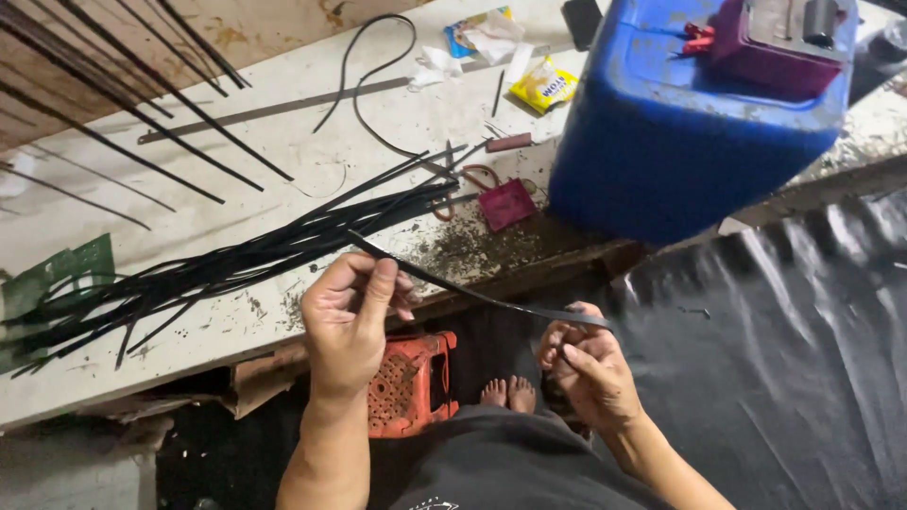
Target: The person repeatedly feeds black cable strips through a small purple shaping tool on a blue container, then stretches and hangs the shaped strips on a wall rack. The process is repeated with multiple strips.
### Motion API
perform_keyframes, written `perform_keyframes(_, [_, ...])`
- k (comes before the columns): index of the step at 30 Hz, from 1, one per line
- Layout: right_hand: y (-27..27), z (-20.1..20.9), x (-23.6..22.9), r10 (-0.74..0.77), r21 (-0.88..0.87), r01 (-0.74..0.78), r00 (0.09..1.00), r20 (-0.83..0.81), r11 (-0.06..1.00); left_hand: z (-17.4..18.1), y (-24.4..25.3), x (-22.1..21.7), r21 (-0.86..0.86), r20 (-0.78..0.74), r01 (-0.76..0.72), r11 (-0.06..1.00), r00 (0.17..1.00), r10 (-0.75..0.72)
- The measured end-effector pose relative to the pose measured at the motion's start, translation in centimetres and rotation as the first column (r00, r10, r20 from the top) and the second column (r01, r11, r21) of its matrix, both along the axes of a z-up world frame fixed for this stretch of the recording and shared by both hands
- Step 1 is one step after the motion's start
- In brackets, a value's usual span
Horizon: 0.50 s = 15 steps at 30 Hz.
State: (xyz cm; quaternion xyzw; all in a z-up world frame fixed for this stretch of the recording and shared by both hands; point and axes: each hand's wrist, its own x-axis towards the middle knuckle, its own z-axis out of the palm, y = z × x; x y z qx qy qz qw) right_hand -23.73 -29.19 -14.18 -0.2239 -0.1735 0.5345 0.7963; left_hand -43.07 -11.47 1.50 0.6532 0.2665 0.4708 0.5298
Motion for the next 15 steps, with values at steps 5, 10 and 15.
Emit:
perform_keyframes(5, [-0.3,1.0,-0.4,0.02,-0.049,-0.021,1.0,-0.009,0.999,0.5,-0.6,0.0,-0.016,-0.046,-0.057,0.998,0.997,0.056])
perform_keyframes(10, [0.1,0.9,-1.6,-0.079,-0.039,0.078,0.996,-0.028,0.996,-0.2,-0.4,0.1,-0.011,0.039,-0.105,0.994,0.994,0.105])
perform_keyframes(15, [0.1,0.6,-1.8,-0.053,-0.084,0.047,0.995,-0.08,0.995,0.6,-1.0,0.2,0.017,0.035,-0.122,0.992,0.992,0.122])
